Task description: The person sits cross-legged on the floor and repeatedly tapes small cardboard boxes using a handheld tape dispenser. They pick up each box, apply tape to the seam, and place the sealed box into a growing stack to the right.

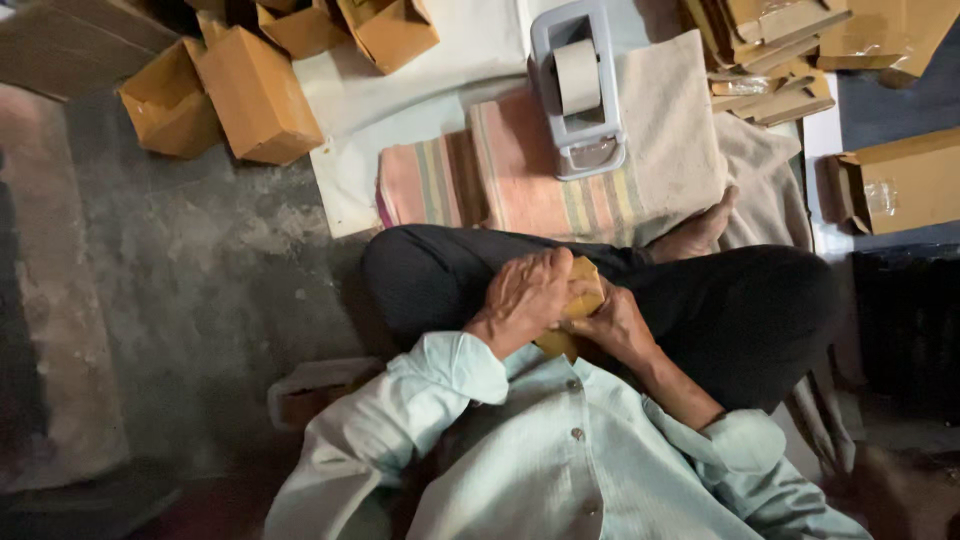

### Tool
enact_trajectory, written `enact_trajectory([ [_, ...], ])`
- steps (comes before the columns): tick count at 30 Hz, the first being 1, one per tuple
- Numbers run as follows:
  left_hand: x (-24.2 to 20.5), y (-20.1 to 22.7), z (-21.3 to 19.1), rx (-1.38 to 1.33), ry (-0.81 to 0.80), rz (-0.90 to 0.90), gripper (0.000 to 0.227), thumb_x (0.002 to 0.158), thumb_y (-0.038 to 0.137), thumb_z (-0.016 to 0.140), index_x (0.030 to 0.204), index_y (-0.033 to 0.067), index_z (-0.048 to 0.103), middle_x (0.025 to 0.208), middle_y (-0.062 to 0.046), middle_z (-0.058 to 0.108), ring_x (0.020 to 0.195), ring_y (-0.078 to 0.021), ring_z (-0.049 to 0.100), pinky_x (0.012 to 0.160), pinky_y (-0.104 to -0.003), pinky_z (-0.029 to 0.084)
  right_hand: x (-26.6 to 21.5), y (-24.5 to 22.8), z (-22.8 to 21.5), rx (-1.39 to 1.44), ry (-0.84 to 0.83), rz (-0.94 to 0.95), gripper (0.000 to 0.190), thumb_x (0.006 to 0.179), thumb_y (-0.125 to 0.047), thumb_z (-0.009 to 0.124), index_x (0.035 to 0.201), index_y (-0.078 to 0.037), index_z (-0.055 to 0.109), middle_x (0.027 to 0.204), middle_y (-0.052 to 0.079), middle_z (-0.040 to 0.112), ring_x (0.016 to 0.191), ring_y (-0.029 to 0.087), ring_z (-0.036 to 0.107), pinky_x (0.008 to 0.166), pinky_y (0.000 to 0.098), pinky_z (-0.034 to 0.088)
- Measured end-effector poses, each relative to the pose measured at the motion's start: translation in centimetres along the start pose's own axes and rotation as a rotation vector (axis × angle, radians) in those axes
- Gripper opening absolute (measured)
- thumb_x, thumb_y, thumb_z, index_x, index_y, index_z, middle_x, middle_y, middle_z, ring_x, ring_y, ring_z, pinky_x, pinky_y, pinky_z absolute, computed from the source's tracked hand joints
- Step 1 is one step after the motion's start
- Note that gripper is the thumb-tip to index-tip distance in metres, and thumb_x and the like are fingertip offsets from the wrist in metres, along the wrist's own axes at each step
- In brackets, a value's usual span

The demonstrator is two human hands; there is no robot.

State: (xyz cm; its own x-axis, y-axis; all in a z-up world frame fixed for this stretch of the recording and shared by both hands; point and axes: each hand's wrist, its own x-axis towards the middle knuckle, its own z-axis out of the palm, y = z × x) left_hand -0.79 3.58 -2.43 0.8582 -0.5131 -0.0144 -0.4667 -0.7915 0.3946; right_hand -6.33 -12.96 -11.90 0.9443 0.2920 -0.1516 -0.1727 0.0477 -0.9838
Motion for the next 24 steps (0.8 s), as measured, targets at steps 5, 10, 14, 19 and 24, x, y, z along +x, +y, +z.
enact_trajectory([
  [5, 0.7, 0.4, 0.3, 0.087, 0.155, 0.013, 0.052, 0.096, 0.054, 0.053, 0.084, 0.0039, 0.063, 0.079, -0.017, 0.068, 0.076, -0.0346, 0.069, 0.068, -0.047, 0.054, -0.2, 0.2, 0.2, 0.139, -0.033, 0.170, 0.039, 0.078, -0.003, 0.082, 0.114, 0.000, 0.067, 0.101, 0.004, 0.074, 0.092, 0.013, 0.068, 0.081, 0.0324, 0.058],
  [10, 1.6, 0.8, 0.8, 0.049, 0.168, -0.023, 0.057, 0.105, 0.050, 0.047, 0.086, 0.0005, 0.067, 0.086, -0.020, 0.071, 0.079, -0.0359, 0.070, 0.070, -0.044, 0.056, 0.1, -2.3, -0.1, -0.057, -0.026, 0.055, 0.052, 0.075, -0.012, 0.085, 0.121, 0.001, 0.064, 0.106, 0.008, 0.074, 0.096, 0.015, 0.069, 0.084, 0.0325, 0.058],
  [14, 0.8, -3.5, -0.3, -0.110, 0.310, -0.123, 0.054, 0.111, 0.043, 0.041, 0.091, 0.0043, 0.072, 0.089, -0.019, 0.074, 0.078, -0.0337, 0.071, 0.070, -0.043, 0.056, 0.7, -7.1, 0.1, -0.446, 0.041, 0.081, 0.082, 0.066, -0.037, 0.091, 0.132, -0.003, 0.057, 0.112, 0.012, 0.069, 0.094, 0.023, 0.069, 0.085, 0.0370, 0.057],
  [19, 1.2, -10.1, 2.6, -0.033, 0.263, -0.624, 0.056, 0.114, 0.045, 0.043, 0.093, 0.0038, 0.075, 0.091, -0.024, 0.072, 0.086, -0.0420, 0.068, 0.078, -0.052, 0.053, 1.0, -10.2, 1.4, -1.106, 0.166, -0.390, 0.120, 0.046, -0.054, 0.092, 0.142, -0.001, 0.044, 0.132, 0.020, 0.056, 0.120, 0.040, 0.053, 0.101, 0.0532, 0.041],
  [24, 1.9, -10.5, 4.9, 0.230, 0.362, -0.079, 0.043, 0.107, 0.019, 0.042, 0.142, -0.0014, 0.055, 0.116, -0.030, 0.068, 0.090, -0.0462, 0.064, 0.075, -0.053, 0.050, 3.5, -9.0, 2.0, -1.167, 0.011, -0.163, 0.134, 0.040, -0.050, 0.094, 0.148, 0.005, 0.037, 0.130, 0.020, 0.054, 0.122, 0.038, 0.051, 0.102, 0.0496, 0.041],
])
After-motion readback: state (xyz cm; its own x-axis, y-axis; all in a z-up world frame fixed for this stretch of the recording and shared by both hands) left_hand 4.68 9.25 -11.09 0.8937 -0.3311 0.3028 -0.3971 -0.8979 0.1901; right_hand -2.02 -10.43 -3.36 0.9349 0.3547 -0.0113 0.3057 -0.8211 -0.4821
